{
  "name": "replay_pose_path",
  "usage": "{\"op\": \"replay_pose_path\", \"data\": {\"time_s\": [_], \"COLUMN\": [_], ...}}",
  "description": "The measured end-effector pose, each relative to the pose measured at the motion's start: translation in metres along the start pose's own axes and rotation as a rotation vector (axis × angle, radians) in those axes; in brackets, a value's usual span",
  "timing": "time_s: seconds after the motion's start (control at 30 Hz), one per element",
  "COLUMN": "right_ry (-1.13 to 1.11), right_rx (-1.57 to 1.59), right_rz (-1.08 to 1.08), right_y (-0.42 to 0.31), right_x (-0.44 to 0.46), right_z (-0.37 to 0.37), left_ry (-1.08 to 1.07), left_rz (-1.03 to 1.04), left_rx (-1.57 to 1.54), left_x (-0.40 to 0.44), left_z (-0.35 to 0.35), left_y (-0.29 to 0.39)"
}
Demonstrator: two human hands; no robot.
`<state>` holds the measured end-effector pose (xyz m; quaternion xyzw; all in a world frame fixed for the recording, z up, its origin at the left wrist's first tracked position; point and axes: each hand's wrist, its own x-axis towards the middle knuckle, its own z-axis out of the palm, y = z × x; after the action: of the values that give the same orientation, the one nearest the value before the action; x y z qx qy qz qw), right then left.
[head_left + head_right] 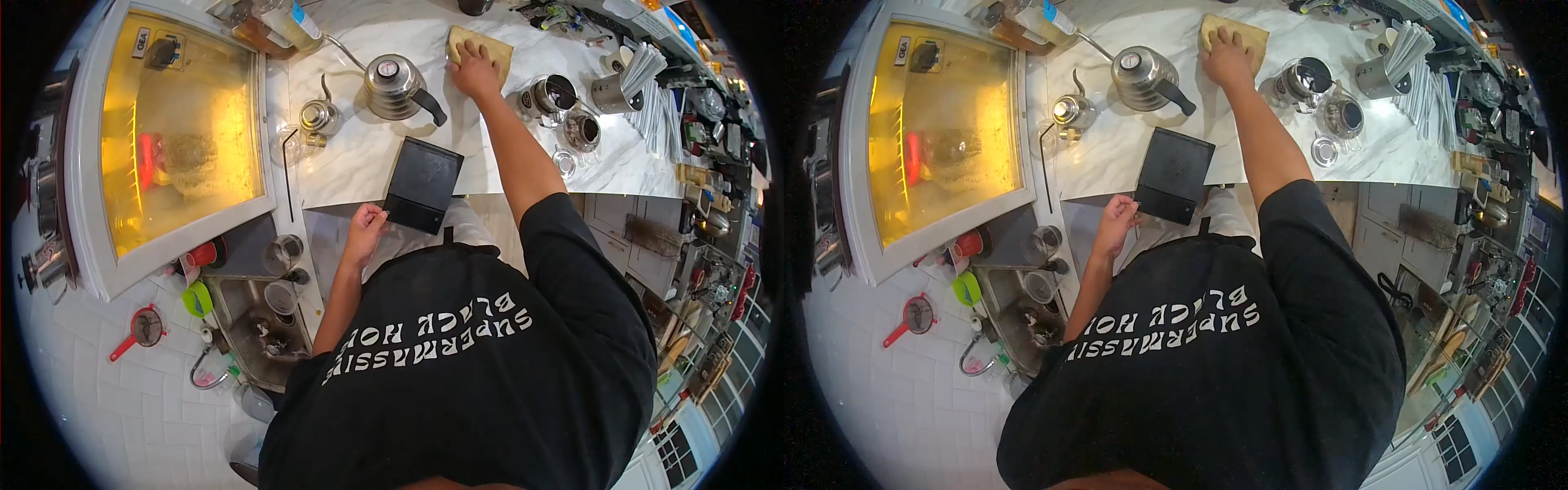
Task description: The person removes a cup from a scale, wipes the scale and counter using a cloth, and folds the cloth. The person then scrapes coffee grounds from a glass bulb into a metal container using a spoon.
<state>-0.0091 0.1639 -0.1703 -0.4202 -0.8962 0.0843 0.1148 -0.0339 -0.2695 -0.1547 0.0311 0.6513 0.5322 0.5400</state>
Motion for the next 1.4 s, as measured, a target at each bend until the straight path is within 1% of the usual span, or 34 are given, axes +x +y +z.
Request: {"op": "replay_pose_path", "data": {"time_s": [0.03,0.07,0.1,0.17,0.23,0.27,0.33,0.37,0.4,0.47,0.53,0.6,0.63,0.7,0.97,1.07,1.2,1.27,1.4], "right_ry": [-0.063,-0.067,-0.077,-0.095,-0.145,-0.141,-0.195,-0.237,-0.231,-0.278,-0.232,-0.302,-0.299,-0.373,-0.384,-0.395,-0.441,-0.367,-0.321], "right_rx": [0.02,0.025,0.022,0.02,-0.013,-0.017,-0.052,-0.059,-0.062,-0.086,-0.052,-0.057,-0.056,-0.188,-0.108,-0.07,-0.074,-0.023,0.031], "right_rz": [0.006,0.008,-0.02,-0.045,-0.17,-0.164,-0.288,-0.303,-0.302,-0.352,-0.368,-0.401,-0.399,-0.472,-0.515,-0.514,-0.423,-0.323,-0.352], "right_y": [0.003,0.006,0.009,0.011,0.015,0.016,0.01,0.005,-0.001,-0.009,-0.01,-0.009,-0.009,-0.008,-0.004,-0.007,-0.012,-0.003,0.006], "right_x": [-0.001,-0.002,-0.003,-0.012,-0.022,-0.029,-0.049,-0.056,-0.066,-0.082,-0.095,-0.108,-0.115,-0.129,-0.195,-0.226,-0.26,-0.274,-0.289], "right_z": [0.003,0.005,0.006,0.008,0.004,0.001,-0.013,-0.02,-0.027,-0.036,-0.039,-0.042,-0.045,-0.051,-0.06,-0.073,-0.084,-0.074,-0.076], "left_ry": [0.035,0.072,0.078,0.075,0.082,0.091,0.074,0.063,0.058,0.094,0.092,0.094,0.085,0.073,0.088,0.055,0.021,-0.022,-0.038], "left_rz": [0.005,0.01,0.007,-0.023,-0.017,-0.007,0.0,0.005,0.011,0.025,0.036,0.045,0.051,0.061,0.085,0.09,0.098,0.09,0.091], "left_rx": [-0.062,-0.123,-0.122,-0.267,-0.291,-0.318,-0.305,-0.292,-0.292,-0.286,-0.284,-0.278,-0.274,-0.266,-0.31,-0.295,-0.3,-0.271,-0.277], "left_x": [-0.001,-0.002,-0.001,-0.003,-0.002,-0.001,0.0,0.001,0.0,-0.002,-0.004,-0.006,-0.007,-0.01,-0.013,-0.012,-0.007,-0.006,-0.008], "left_z": [0.003,0.005,0.007,0.009,0.011,0.012,0.007,0.005,0.004,0.003,-0.004,-0.013,-0.018,-0.027,-0.039,-0.041,-0.049,-0.051,-0.056], "left_y": [-0.002,-0.003,-0.004,-0.006,-0.005,-0.005,-0.005,-0.005,-0.003,0.002,0.002,0.0,-0.001,-0.004,-0.008,-0.007,-0.011,-0.012,-0.018]}}
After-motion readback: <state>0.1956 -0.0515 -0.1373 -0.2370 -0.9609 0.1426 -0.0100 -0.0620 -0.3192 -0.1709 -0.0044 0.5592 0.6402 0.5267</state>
